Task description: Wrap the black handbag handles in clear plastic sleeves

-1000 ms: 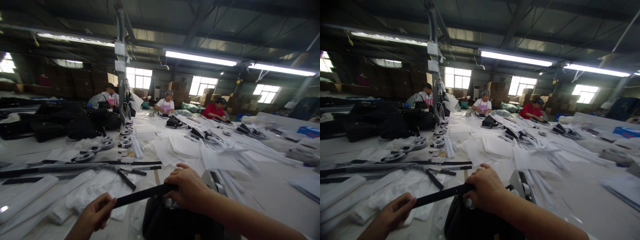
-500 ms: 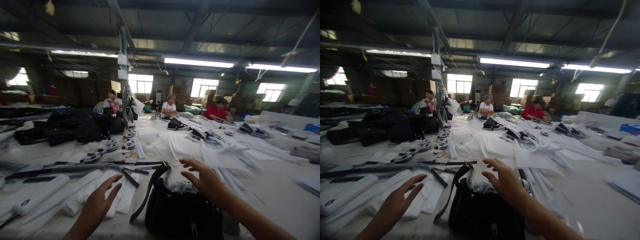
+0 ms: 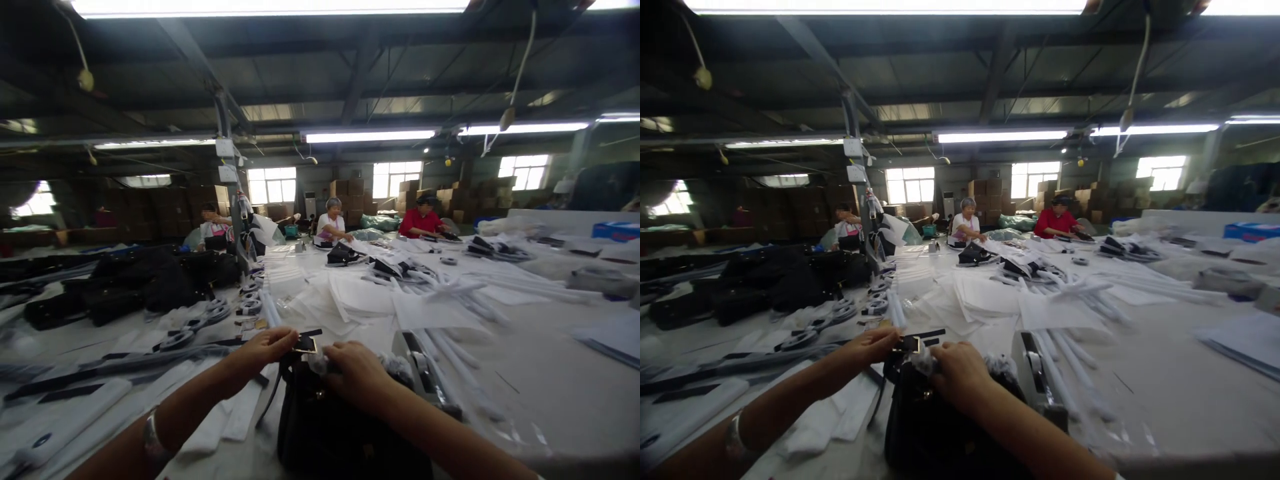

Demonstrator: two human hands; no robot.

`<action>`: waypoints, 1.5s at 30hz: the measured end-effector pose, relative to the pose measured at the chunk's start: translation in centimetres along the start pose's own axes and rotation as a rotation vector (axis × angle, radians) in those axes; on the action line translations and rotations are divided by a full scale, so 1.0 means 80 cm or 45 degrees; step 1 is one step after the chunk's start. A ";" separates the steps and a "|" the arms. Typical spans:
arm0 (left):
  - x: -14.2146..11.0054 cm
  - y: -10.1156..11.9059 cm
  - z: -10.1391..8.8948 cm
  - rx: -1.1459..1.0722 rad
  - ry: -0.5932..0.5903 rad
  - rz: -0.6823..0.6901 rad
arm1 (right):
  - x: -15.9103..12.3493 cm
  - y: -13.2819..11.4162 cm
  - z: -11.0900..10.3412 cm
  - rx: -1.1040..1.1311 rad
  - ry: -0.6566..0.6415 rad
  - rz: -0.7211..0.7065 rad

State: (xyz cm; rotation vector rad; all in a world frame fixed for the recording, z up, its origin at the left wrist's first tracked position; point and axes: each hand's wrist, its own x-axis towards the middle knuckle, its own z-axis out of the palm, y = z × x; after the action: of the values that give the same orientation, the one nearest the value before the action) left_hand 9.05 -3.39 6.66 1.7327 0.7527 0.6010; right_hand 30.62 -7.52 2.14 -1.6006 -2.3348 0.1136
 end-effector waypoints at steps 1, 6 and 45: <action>-0.004 0.001 -0.001 -0.009 -0.011 -0.008 | -0.002 0.007 -0.009 -0.036 0.057 -0.006; -0.005 -0.015 -0.003 -0.032 0.036 -0.058 | -0.003 0.041 -0.073 -0.246 0.506 -0.077; -0.002 -0.043 0.032 -0.234 0.262 0.171 | 0.026 -0.009 -0.084 0.185 0.230 -0.500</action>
State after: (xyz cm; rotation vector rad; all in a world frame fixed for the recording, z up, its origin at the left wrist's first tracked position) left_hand 10.12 -4.45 2.68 1.5750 0.7029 0.9233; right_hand 31.28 -6.55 9.14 -1.0180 -2.3851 0.0462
